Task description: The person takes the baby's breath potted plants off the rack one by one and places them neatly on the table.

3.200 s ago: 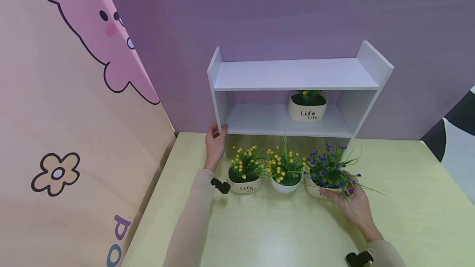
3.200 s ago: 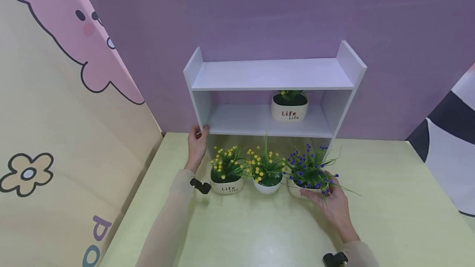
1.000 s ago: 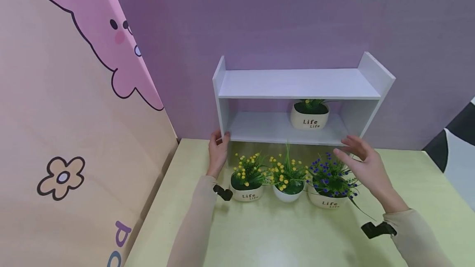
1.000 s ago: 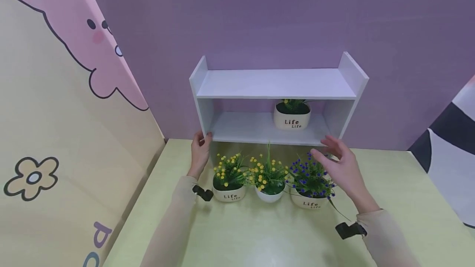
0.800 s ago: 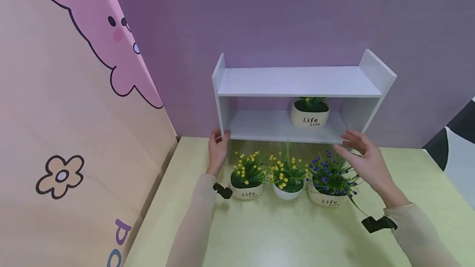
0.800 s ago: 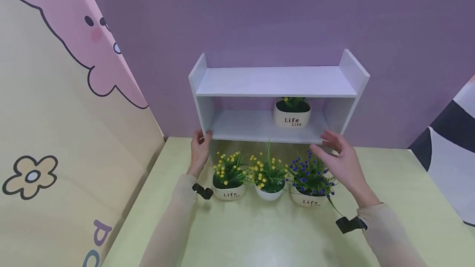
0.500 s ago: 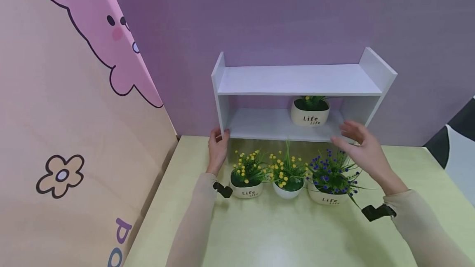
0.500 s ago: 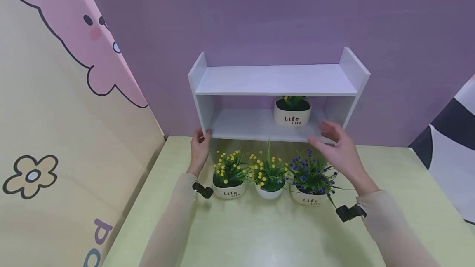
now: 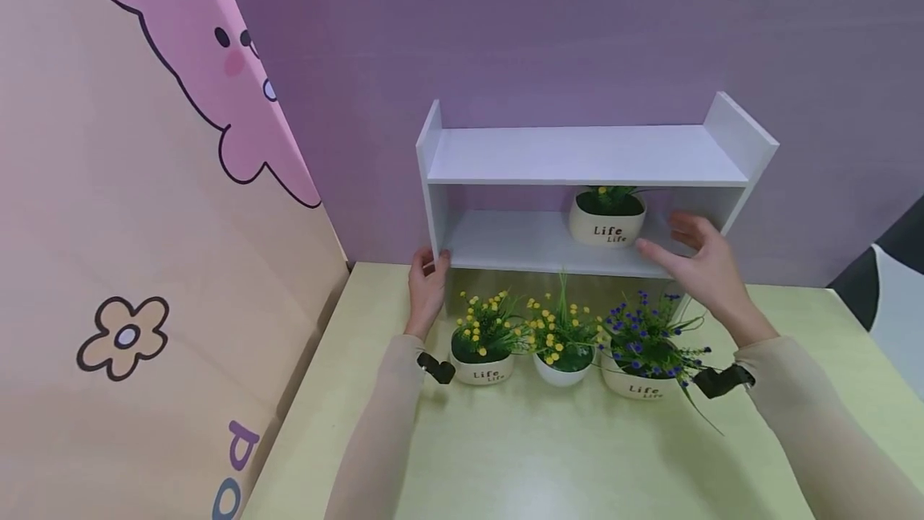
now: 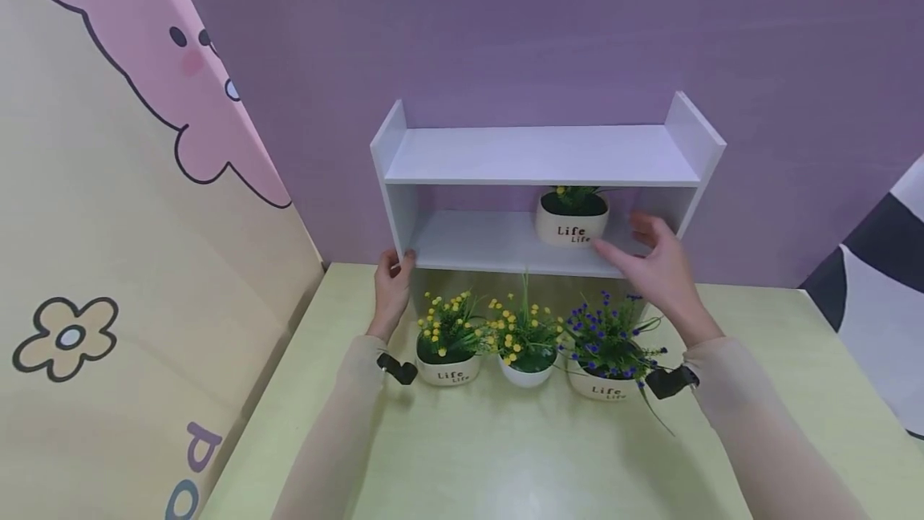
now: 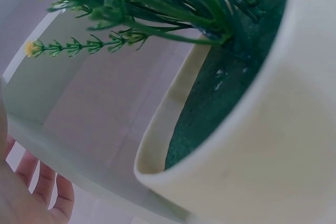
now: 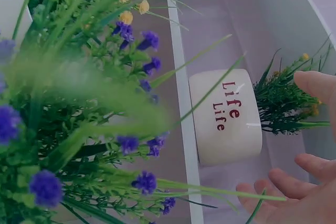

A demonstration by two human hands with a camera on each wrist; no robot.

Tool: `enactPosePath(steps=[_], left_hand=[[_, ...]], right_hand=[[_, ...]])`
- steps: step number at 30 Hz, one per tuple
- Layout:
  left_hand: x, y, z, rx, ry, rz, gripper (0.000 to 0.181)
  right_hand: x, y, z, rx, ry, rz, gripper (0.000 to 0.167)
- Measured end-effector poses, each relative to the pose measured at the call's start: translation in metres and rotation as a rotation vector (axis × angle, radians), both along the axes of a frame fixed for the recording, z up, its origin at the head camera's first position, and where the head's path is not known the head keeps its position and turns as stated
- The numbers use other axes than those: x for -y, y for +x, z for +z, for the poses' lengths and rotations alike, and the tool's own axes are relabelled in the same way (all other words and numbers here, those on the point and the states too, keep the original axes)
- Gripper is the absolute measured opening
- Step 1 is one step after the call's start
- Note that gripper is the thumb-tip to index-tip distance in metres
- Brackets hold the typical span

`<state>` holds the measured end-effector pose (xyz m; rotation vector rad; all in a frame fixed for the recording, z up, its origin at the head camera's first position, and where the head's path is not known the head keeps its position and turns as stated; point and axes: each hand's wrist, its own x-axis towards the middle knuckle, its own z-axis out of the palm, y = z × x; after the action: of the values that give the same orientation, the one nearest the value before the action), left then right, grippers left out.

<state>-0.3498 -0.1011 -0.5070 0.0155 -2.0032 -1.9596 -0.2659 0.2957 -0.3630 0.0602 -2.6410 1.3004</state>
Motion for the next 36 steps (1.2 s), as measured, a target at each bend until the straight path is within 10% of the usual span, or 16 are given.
enactPosePath(steps=[36], left_hand=[[0.000,-0.002,0.000,-0.005,-0.004,-0.010,0.041]], right_hand=[[0.013,-0.066,-0.020,0.034,-0.067,-0.009,0.111]])
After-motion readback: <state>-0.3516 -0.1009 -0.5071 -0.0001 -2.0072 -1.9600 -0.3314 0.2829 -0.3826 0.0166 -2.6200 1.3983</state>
